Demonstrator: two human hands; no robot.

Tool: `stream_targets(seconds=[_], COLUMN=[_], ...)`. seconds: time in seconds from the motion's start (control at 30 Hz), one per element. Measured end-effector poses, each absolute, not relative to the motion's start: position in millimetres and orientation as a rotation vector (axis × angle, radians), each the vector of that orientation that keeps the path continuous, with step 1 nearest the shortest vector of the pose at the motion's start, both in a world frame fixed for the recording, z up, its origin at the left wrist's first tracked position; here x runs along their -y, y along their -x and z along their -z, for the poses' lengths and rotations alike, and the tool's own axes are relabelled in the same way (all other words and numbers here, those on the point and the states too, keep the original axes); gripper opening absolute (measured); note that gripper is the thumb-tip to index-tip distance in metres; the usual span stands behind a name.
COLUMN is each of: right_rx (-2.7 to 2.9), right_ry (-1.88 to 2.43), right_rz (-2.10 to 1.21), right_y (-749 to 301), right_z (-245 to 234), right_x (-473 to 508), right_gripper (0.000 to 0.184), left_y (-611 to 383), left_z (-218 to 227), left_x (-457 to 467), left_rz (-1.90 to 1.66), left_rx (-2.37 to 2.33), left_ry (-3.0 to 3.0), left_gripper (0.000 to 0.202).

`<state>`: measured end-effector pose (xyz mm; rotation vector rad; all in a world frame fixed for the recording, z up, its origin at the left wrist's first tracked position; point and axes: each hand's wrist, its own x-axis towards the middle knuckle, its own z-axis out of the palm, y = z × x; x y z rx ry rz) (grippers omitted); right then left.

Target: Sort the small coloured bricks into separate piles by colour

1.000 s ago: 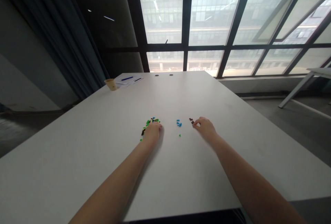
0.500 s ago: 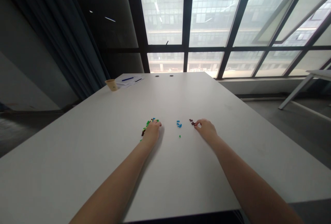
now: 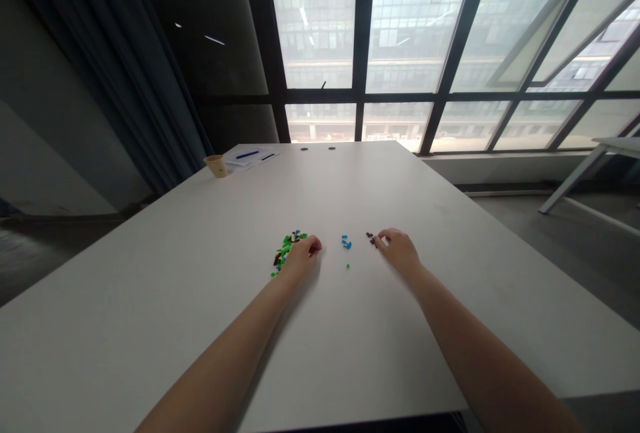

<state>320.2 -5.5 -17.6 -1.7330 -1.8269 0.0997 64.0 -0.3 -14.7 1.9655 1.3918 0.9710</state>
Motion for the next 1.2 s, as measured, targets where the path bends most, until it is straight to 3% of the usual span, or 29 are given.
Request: stream_targets(seconds=[0.4, 0.7, 0.97, 1.2], right_rx=[1.922, 2.036, 2.151, 2.097], right_ry=[1.625, 1.362, 1.155, 1.041], right_rz=[-0.142, -0.226, -0.267, -0.205], right_y=[-313.9, -302.1, -287.1, -277.3], right_z=[16.3, 11.7, 7.8, 3.6], right_x=[3.9, 11.0, 23.5, 30.7], right_gripper=[0.021, 0.018, 0.012, 0.012], left_y=[-92.2, -101.4, -100.0, -99.4], left_z=[0.8, -2.3, -2.0, -2.2], left_x=[19.0, 28.5, 30.4, 32.7], left_rz=[-1.163, -1.233, -1.263, -1.32], left_rx=[-1.09, -0.958, -1.021, -1.101], left_ry=[-1.697, -1.49, -1.672, -1.751], left_gripper=[0.012, 0.032, 0.032, 0.047])
